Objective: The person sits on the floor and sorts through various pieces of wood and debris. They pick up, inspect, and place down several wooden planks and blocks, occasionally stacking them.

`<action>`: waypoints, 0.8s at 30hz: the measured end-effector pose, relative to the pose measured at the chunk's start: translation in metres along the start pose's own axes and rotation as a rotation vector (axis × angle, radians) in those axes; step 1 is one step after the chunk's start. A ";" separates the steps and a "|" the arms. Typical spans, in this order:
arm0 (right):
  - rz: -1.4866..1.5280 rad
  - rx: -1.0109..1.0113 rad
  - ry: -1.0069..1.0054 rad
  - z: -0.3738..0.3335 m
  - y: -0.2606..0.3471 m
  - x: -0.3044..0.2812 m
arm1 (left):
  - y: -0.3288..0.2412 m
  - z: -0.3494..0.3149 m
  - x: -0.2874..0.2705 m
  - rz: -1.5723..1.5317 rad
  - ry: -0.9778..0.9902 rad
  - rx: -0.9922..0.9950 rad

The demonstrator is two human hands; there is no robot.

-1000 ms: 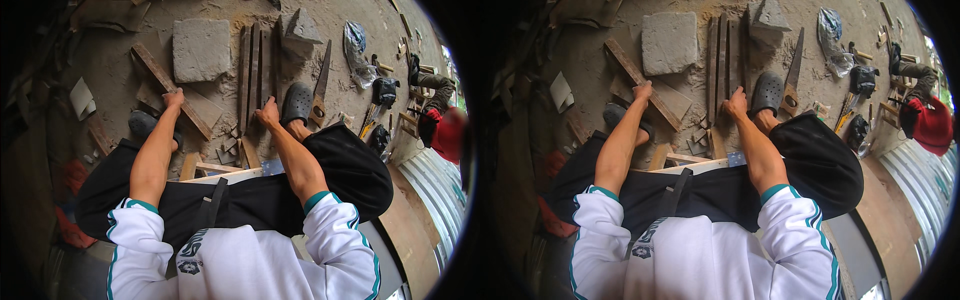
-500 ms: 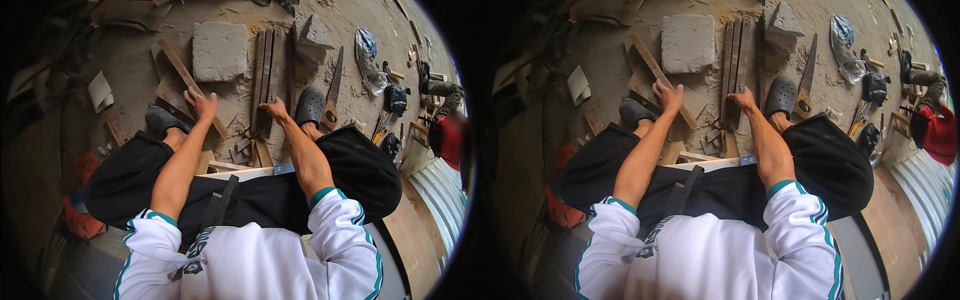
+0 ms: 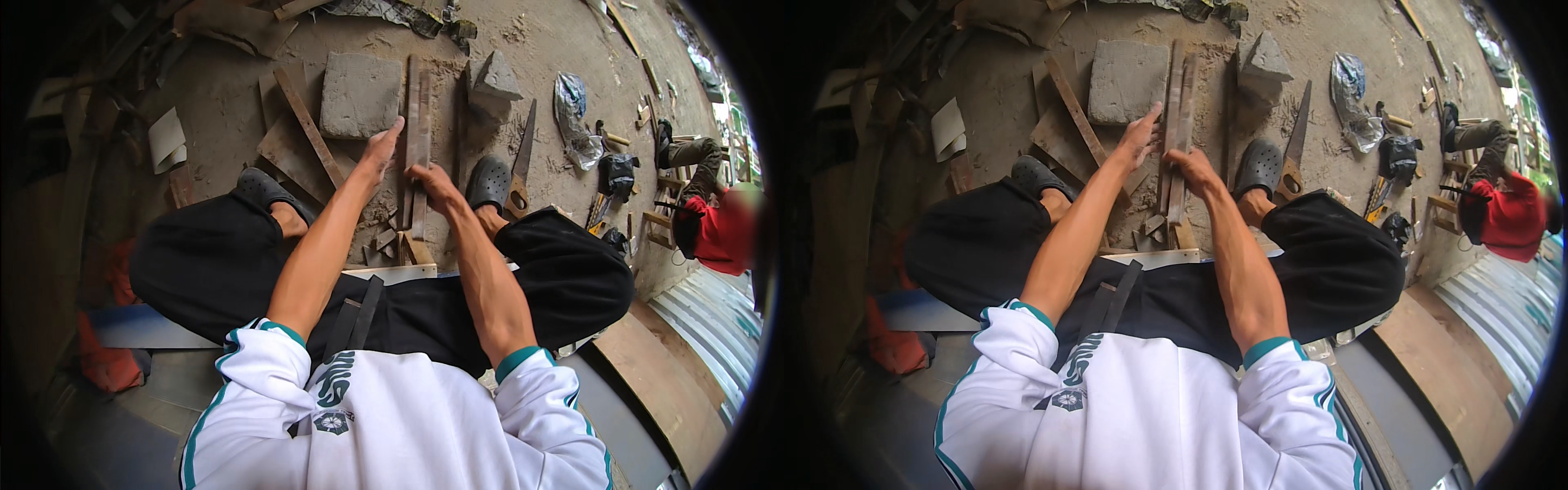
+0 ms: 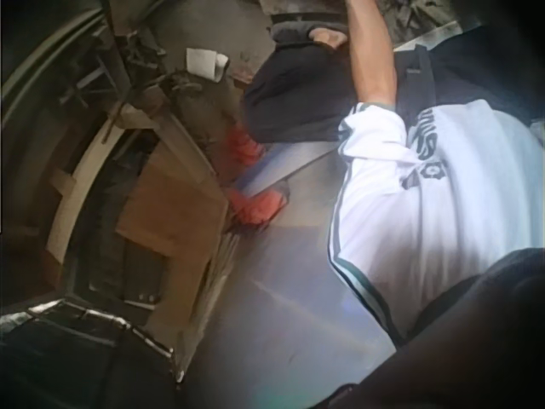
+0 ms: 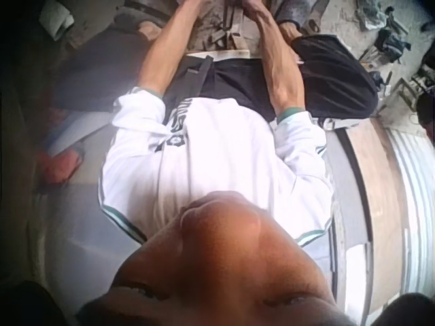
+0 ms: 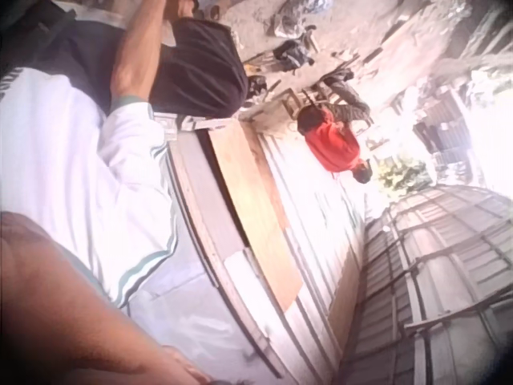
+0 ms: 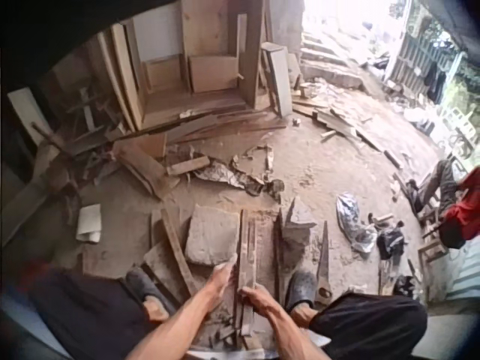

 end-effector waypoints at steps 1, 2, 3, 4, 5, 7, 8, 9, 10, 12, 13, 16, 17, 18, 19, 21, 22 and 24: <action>-0.070 -0.035 0.024 -0.005 0.000 0.004 | -0.013 -0.010 0.008 -0.035 0.027 0.058; -0.148 -0.068 0.067 -0.010 0.000 0.016 | -0.015 -0.003 -0.006 -0.003 -0.042 0.095; -0.208 -0.061 0.113 -0.019 0.004 0.033 | -0.010 0.015 -0.031 0.023 -0.122 0.130; -0.295 -0.091 0.134 -0.026 0.009 0.045 | -0.009 0.024 -0.047 0.051 -0.195 0.160; -0.335 -0.119 0.114 -0.029 0.006 0.039 | -0.035 0.002 -0.031 0.030 -0.246 0.319; -0.436 -0.219 0.120 -0.035 0.012 0.053 | -0.043 0.002 -0.048 -0.079 -0.242 0.355; -0.379 -0.202 0.112 -0.037 0.012 0.057 | -0.045 0.002 -0.055 -0.135 -0.241 0.369; -0.317 -0.186 0.090 -0.038 0.013 0.058 | -0.052 -0.016 -0.035 -0.209 -0.086 0.288; -0.254 -0.171 0.068 -0.039 0.014 0.057 | -0.054 -0.020 -0.027 -0.224 -0.031 0.272; -0.275 -0.183 0.093 -0.041 0.015 0.062 | -0.056 -0.027 -0.024 -0.255 0.056 0.250; -0.327 -0.184 0.103 -0.040 0.014 0.061 | -0.058 -0.032 -0.021 -0.314 0.088 0.290; -0.420 -0.199 0.126 -0.041 0.016 0.062 | -0.059 -0.039 -0.019 -0.487 0.067 0.349; -0.441 -0.205 0.134 -0.043 0.016 0.063 | -0.058 -0.039 -0.018 -0.501 0.096 0.349; -0.434 -0.198 0.144 -0.044 0.015 0.065 | -0.057 -0.038 -0.020 -0.507 0.097 0.344; -0.428 -0.192 0.154 -0.044 0.015 0.066 | -0.055 -0.038 -0.022 -0.513 0.098 0.339; -0.417 -0.183 0.169 -0.045 0.016 0.069 | -0.055 -0.038 -0.022 -0.524 0.105 0.322; -0.414 -0.180 0.176 -0.045 0.017 0.071 | -0.056 -0.038 -0.023 -0.531 0.110 0.312; -0.406 -0.181 0.187 -0.046 0.017 0.073 | -0.057 -0.042 -0.023 -0.527 0.104 0.301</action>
Point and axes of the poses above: each hand's wrist, its own z-axis towards the middle knuckle, its own x-axis out of the palm, y = z × x, the point moved 8 cm from there along z, towards the middle knuckle, and after that the axes turned 3 degrees about -x, right-handed, at the moved point
